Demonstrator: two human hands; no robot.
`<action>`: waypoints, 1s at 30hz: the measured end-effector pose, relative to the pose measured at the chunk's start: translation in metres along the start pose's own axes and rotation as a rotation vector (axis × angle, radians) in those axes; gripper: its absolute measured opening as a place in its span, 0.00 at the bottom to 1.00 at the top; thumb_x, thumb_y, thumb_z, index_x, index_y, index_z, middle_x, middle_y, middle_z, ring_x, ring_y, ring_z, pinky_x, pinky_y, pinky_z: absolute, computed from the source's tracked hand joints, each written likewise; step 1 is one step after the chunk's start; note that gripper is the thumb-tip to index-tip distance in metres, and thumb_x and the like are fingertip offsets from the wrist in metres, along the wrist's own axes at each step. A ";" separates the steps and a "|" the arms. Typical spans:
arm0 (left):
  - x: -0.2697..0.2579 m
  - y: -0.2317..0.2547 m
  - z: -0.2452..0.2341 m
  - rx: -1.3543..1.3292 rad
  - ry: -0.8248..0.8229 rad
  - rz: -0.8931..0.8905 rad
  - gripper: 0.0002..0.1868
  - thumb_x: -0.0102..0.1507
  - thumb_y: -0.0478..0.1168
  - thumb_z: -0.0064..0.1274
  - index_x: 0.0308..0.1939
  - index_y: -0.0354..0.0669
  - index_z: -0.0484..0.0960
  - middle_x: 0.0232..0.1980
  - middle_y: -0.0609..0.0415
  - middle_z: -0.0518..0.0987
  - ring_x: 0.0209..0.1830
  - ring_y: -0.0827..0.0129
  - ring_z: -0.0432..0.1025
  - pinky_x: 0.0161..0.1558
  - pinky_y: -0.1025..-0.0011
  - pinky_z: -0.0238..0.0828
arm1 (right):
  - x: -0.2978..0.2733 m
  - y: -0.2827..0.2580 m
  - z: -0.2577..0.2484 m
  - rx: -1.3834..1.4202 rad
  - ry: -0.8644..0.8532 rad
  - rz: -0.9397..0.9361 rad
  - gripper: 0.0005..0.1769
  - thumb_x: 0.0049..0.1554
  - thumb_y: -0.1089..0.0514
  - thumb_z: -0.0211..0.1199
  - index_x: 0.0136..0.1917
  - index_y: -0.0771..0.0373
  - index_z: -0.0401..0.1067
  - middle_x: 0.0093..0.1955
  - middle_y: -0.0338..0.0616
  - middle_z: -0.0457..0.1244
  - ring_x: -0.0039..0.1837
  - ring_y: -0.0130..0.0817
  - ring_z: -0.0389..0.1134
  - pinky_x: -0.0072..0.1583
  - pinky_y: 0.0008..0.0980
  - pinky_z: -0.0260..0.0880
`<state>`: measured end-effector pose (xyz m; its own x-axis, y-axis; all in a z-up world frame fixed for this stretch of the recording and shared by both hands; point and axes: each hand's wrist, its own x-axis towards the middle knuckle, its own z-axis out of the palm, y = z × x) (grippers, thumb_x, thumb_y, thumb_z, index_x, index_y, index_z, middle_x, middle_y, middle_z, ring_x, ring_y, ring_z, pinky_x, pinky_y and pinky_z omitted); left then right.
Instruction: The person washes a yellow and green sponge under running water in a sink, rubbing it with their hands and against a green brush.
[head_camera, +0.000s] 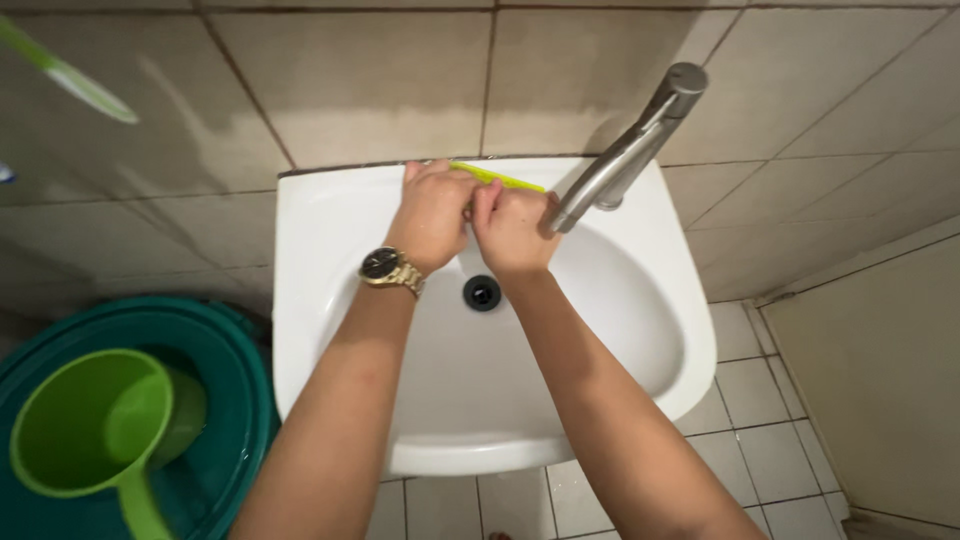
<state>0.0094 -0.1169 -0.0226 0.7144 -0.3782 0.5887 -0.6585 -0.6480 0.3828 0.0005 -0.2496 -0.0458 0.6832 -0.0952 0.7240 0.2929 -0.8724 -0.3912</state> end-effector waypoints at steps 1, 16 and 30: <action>-0.006 -0.004 -0.010 0.027 -0.032 -0.033 0.12 0.45 0.25 0.55 0.29 0.43 0.83 0.32 0.56 0.81 0.41 0.55 0.70 0.50 0.58 0.58 | -0.002 -0.008 0.006 0.007 0.027 -0.029 0.25 0.60 0.53 0.55 0.22 0.59 0.70 0.22 0.48 0.60 0.27 0.50 0.60 0.42 0.48 0.63; -0.047 0.000 -0.038 0.251 0.199 -0.473 0.08 0.58 0.38 0.56 0.23 0.46 0.81 0.27 0.52 0.79 0.34 0.53 0.71 0.41 0.56 0.54 | 0.014 -0.052 0.038 0.266 -0.145 -0.319 0.25 0.57 0.55 0.57 0.19 0.60 0.67 0.19 0.46 0.58 0.25 0.49 0.57 0.41 0.44 0.62; 0.012 0.041 0.055 0.043 0.134 -0.156 0.04 0.58 0.36 0.59 0.28 0.45 0.83 0.32 0.51 0.81 0.40 0.52 0.73 0.48 0.53 0.60 | 0.011 0.050 -0.041 0.093 -0.096 -0.126 0.25 0.62 0.52 0.55 0.25 0.58 0.73 0.25 0.46 0.64 0.31 0.52 0.65 0.41 0.49 0.67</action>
<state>0.0040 -0.1850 -0.0387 0.7669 -0.1819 0.6154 -0.5298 -0.7206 0.4473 -0.0043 -0.3141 -0.0343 0.6964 0.0624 0.7149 0.4378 -0.8263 -0.3543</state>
